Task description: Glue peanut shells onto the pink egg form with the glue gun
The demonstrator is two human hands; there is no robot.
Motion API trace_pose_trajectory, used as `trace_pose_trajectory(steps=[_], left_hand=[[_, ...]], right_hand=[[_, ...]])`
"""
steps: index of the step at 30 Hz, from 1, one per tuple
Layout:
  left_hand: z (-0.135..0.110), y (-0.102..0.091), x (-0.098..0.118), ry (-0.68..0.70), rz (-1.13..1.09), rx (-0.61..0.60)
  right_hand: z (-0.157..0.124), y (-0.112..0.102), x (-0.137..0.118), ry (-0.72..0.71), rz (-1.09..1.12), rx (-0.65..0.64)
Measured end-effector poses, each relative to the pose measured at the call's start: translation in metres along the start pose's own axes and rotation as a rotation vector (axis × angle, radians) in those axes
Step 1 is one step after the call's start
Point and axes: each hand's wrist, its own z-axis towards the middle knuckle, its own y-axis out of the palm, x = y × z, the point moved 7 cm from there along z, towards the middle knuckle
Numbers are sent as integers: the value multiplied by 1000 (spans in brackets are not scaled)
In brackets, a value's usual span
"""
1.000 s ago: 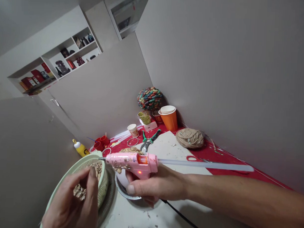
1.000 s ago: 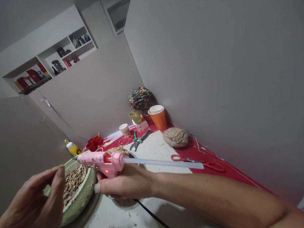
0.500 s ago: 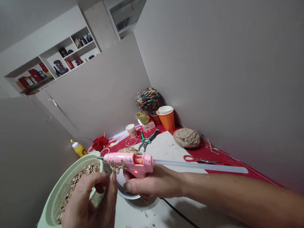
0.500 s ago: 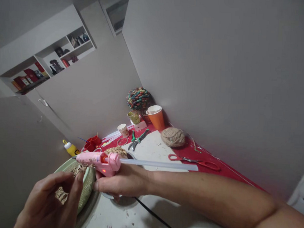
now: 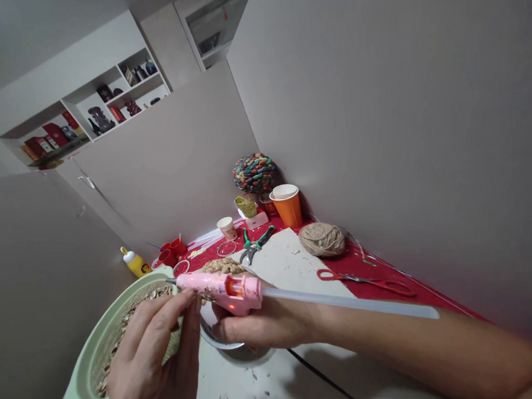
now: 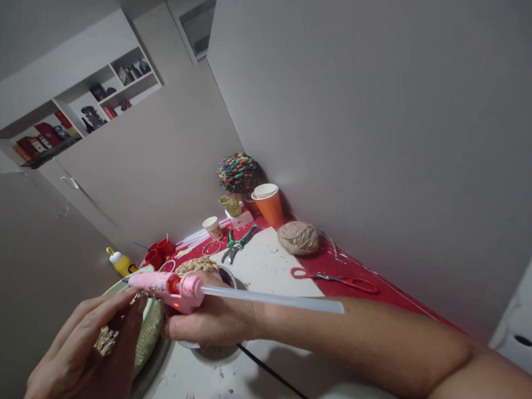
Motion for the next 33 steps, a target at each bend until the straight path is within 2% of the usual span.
trace_pose_trajectory(steps=[6,10,11,13,15,17,18,20,24,26,29,31,33], left_hand=[[2,6,-2,49,38,-56],[4,5,-9,28,57,-33],[4,4,-12,-20,16,-26],[2,-3,-23,-204,-128,15],[-7,-10,-38,-439,-294,90],[-19,-12,-53,-632,-467,141],[-25,-9,-59,-715,-560,115],[-37,7,-68,-893,-766,-27],[-62,43,-63,-1222,-1147,-349],[-70,55,-54,-1312,-1298,-439],[-80,67,-41,-1374,-1450,-543],[-85,71,-36,-1402,-1498,-585],[-89,73,-33,-1418,-1528,-594]], right_hand=[[4,-2,-4,-106,-94,54],[5,4,-6,-196,-133,35],[4,4,-10,-242,-137,43],[1,3,-18,-302,-124,46],[-1,-1,-19,-262,-62,49],[0,-5,-11,-147,64,59],[1,-6,-6,-99,143,63],[2,-4,3,-47,298,64],[0,-1,5,-104,479,80],[-5,-4,-3,-179,404,103],[-11,-7,-20,-321,70,146],[-13,-7,-26,-413,-105,182],[-13,-6,-27,-474,-175,209]])
